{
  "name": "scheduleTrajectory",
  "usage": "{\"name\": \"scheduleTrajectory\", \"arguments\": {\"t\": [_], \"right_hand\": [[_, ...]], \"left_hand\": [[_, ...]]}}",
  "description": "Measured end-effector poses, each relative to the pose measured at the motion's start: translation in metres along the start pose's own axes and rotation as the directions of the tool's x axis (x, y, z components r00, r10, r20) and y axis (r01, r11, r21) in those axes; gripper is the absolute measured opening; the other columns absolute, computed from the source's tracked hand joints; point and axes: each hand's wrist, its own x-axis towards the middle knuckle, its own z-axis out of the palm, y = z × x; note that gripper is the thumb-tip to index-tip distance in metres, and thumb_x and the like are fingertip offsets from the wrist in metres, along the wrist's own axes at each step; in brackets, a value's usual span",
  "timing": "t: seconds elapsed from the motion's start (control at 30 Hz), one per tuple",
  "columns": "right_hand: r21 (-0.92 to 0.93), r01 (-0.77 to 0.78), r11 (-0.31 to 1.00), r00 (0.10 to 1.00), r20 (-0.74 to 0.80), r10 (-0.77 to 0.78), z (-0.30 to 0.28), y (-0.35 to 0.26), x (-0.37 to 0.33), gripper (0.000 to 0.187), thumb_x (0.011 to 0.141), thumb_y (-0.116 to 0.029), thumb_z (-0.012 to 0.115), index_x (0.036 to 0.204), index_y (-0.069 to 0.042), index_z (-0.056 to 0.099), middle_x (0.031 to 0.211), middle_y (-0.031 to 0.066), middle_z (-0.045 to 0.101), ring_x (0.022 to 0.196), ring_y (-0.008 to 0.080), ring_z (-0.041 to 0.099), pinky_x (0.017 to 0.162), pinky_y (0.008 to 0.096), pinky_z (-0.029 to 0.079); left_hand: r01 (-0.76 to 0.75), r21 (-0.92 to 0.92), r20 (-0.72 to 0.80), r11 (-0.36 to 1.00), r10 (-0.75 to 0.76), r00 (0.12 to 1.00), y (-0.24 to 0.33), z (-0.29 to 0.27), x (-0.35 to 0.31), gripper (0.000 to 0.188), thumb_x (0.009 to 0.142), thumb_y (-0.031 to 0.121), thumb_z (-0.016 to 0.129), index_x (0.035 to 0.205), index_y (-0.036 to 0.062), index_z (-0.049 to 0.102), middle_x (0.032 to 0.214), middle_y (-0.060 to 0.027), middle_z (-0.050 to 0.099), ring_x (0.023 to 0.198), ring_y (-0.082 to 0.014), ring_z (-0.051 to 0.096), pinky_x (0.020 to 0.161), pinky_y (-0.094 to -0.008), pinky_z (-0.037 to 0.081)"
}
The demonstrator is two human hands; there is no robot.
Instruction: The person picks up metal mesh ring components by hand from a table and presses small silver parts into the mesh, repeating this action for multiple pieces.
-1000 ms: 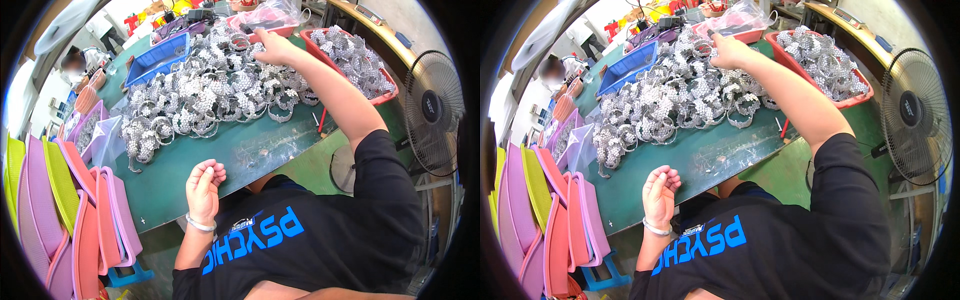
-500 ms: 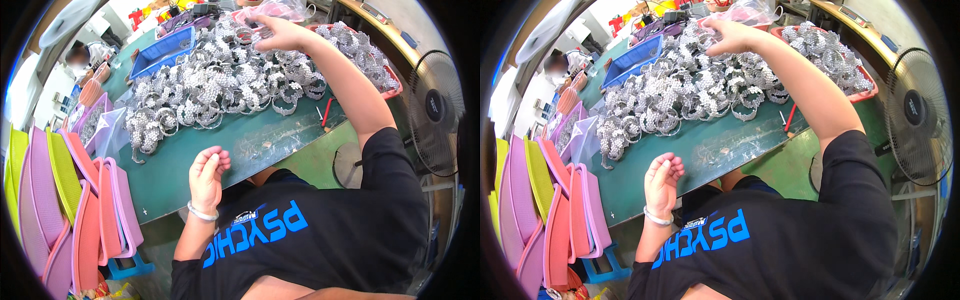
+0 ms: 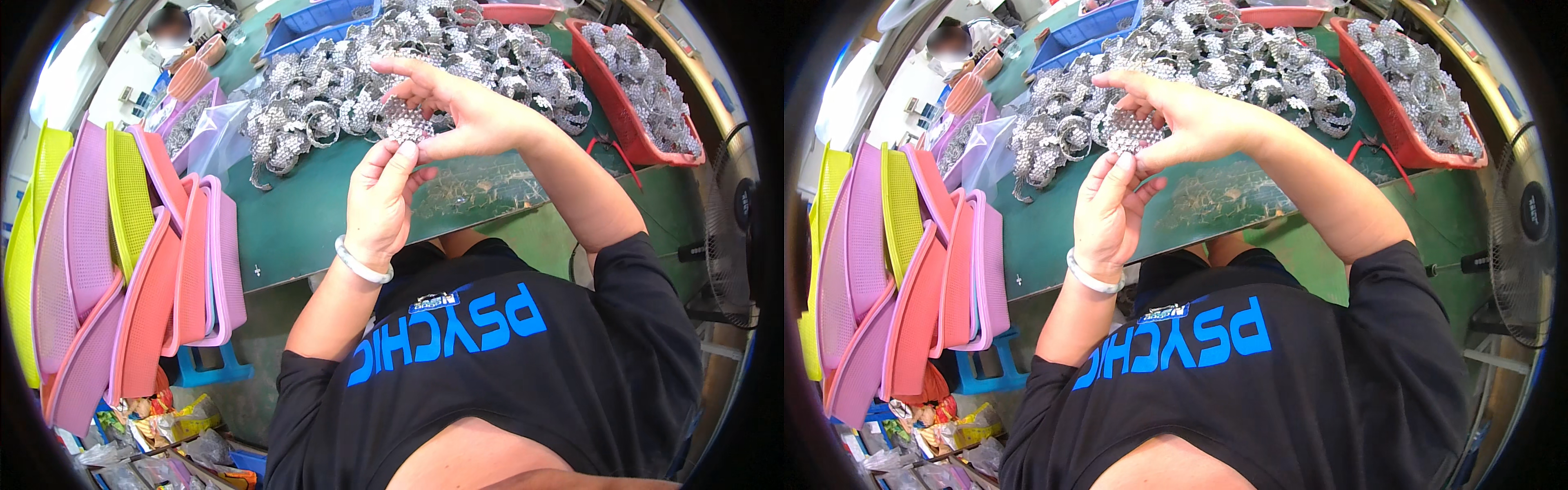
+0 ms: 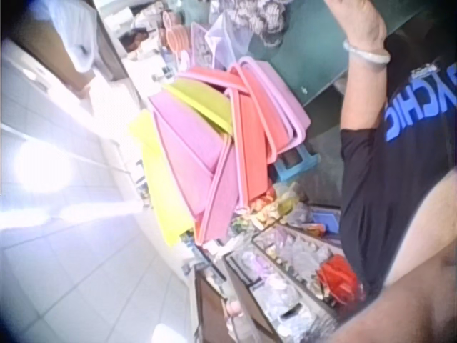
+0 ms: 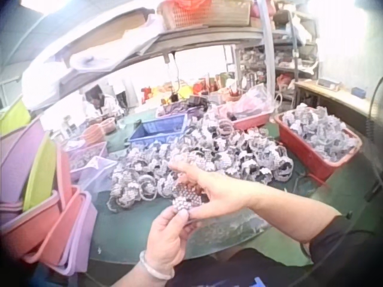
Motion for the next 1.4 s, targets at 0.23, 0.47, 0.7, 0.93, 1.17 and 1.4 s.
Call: {"name": "scheduleTrajectory", "arguments": {"t": [0.23, 0.47, 0.7, 0.93, 1.17, 1.4], "right_hand": [[0.347, 0.014, 0.938, 1.000, 0.000, -0.015, 0.003, 0.012, -0.008, 0.086, 0.069, -0.009, 0.071, 0.138, -0.009, 0.020, 0.124, 0.0136, 0.044, 0.115, 0.0196, 0.042, 0.097, 0.0343, 0.034], [0.471, -0.030, 0.882, 0.994, -0.080, 0.076, 0.016, 0.023, -0.014, 0.077, 0.072, -0.008, 0.068, 0.136, -0.009, 0.026, 0.115, 0.0101, 0.051, 0.106, 0.0150, 0.048, 0.093, 0.0284, 0.037], [0.503, -0.058, 0.862, 0.983, -0.123, 0.137, 0.027, 0.025, -0.012, 0.073, 0.073, -0.006, 0.067, 0.135, -0.008, 0.028, 0.113, 0.0103, 0.051, 0.103, 0.0150, 0.050, 0.093, 0.0284, 0.037], [0.518, 0.020, 0.855, 0.988, -0.143, 0.064, 0.029, 0.022, -0.010, 0.075, 0.072, -0.002, 0.065, 0.135, -0.007, 0.025, 0.119, 0.0116, 0.049, 0.108, 0.0167, 0.048, 0.094, 0.0295, 0.038], [0.590, 0.045, 0.806, 0.989, -0.140, 0.048, 0.032, 0.024, -0.012, 0.076, 0.072, -0.001, 0.063, 0.136, -0.009, 0.024, 0.123, 0.0109, 0.046, 0.109, 0.0146, 0.047, 0.091, 0.0283, 0.039], [0.476, -0.054, 0.878, 0.972, -0.176, 0.156, 0.036, 0.013, -0.011, 0.073, 0.073, -0.005, 0.066, 0.135, -0.010, 0.027, 0.112, 0.0058, 0.050, 0.100, 0.0109, 0.049, 0.087, 0.0256, 0.040]], "left_hand": [[-0.019, -0.062, -0.012, 0.998, 0.018, 1.000, 0.001, -0.003, -0.002, 0.013, 0.090, 0.015, 0.047, 0.098, 0.0062, 0.053, 0.096, -0.0078, 0.060, 0.087, -0.0197, 0.058, 0.076, -0.0343, 0.048], [0.042, -0.127, -0.019, 0.991, -0.045, 0.999, 0.001, -0.010, -0.002, 0.023, 0.092, 0.023, 0.043, 0.103, 0.0051, 0.052, 0.101, -0.0095, 0.058, 0.089, -0.0217, 0.058, 0.076, -0.0329, 0.048], [0.053, -0.146, -0.044, 0.988, -0.060, 0.997, 0.002, -0.014, -0.003, 0.027, 0.092, 0.024, 0.043, 0.109, 0.0045, 0.051, 0.100, -0.0095, 0.059, 0.088, -0.0212, 0.059, 0.076, -0.0311, 0.048], [-0.044, -0.072, -0.047, 0.996, 0.041, 0.998, -0.001, -0.014, -0.008, 0.020, 0.091, 0.021, 0.046, 0.102, 0.0054, 0.052, 0.098, -0.0086, 0.060, 0.088, -0.0221, 0.059, 0.075, -0.0328, 0.049], [-0.106, 0.073, -0.114, 0.992, 0.114, 0.987, -0.003, -0.010, -0.010, 0.016, 0.089, 0.015, 0.050, 0.103, 0.0071, 0.049, 0.092, -0.0056, 0.058, 0.086, -0.0200, 0.059, 0.073, -0.0346, 0.049], [-0.336, 0.322, -0.142, 0.885, 0.396, 0.907, -0.002, -0.013, -0.006, 0.028, 0.087, 0.009, 0.053, 0.112, 0.0057, 0.041, 0.094, -0.0035, 0.050, 0.082, -0.0110, 0.051, 0.074, -0.0326, 0.049]]}}
